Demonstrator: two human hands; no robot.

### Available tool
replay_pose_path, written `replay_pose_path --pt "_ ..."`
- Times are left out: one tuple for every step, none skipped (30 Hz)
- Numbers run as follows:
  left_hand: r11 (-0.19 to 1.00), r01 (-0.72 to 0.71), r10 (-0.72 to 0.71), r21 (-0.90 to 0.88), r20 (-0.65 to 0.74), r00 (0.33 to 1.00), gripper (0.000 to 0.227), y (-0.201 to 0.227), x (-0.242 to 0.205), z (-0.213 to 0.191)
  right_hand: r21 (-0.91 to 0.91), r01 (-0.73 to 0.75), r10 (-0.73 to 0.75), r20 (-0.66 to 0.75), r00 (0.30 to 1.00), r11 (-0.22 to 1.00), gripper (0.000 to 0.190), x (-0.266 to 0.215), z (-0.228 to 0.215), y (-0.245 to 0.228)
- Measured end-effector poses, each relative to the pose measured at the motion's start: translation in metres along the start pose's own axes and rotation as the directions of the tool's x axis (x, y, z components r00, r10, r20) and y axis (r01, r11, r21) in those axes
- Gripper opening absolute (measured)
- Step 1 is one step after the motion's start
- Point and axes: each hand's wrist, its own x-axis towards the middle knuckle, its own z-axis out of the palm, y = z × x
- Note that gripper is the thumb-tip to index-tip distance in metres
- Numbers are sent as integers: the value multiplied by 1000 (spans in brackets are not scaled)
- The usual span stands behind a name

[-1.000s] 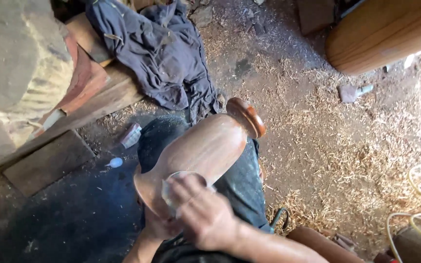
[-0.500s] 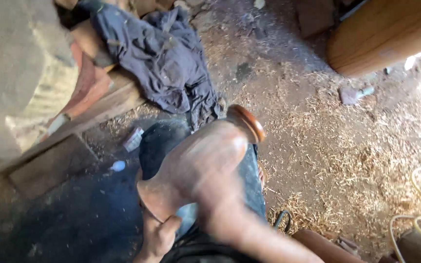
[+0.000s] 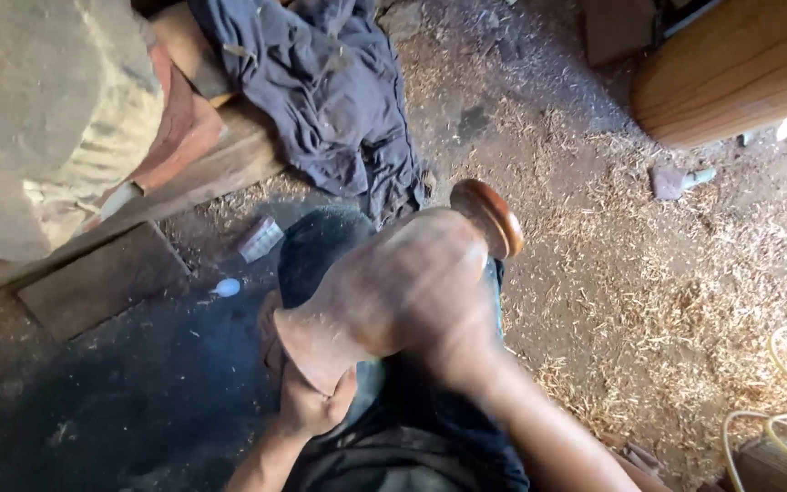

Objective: The person is sanding a wooden vase by hand to smooth its surface, rotating it frequently to reach all areas.

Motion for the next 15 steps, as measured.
replay_pose_path --pt "991 88 -88 -97 0 996 19 2 -4 2 62 -151 161 -200 967 987 29 24 -21 1" --pt "968 163 -166 -191 2 986 18 5 -5 7 148 -275 311 -384 869 950 29 50 -44 4" --pt "968 157 -162 -194 -13 987 18 6 -2 8 142 -262 297 -384 874 955 29 42 5 -13" --pt "969 156 -163 -190 -18 987 17 5 -3 7 -340 -247 269 17 963 907 19 23 52 -28" --pt "970 156 -163 -186 -23 986 16 4 -3 7 -705 9 378 390 839 709 29 -5 90 -37" --pt "970 155 -161 -185 -14 987 16 3 -3 6 -705 -1 385 386 838 709 29 -21 84 -35" --pt "973 149 -153 -178 -9 988 14 2 -2 5 -435 -108 266 320 909 894 35 -37 78 -34" --pt "974 146 -149 -174 -5 989 12 1 -3 5 -110 -153 174 210 962 982 44 -54 73 -33" --pt "973 148 -150 -177 1 989 12 -1 -5 5 -111 -160 181 210 961 981 44 -25 40 -22" --pt "973 148 -150 -178 0 989 10 0 -9 6 33 -305 306 -141 941 952 29 3 5 -11" --pt "973 147 -150 -179 -1 989 8 2 -12 8 214 -382 438 -452 777 899 33 30 -30 0" --pt "973 141 -144 -185 -1 990 8 -3 -17 9 207 -382 434 -456 777 901 33 9 13 0" --pt "968 189 -188 -165 23 982 11 -8 -21 11 427 -411 562 -328 759 805 28 -19 53 -5" --pt "963 232 -226 -140 53 973 27 -14 -22 11 619 -434 655 -178 734 655 31 -51 90 -15" --pt "965 221 -215 -143 60 975 27 -20 -24 10 617 -433 658 -190 729 658 31 -48 78 -22"
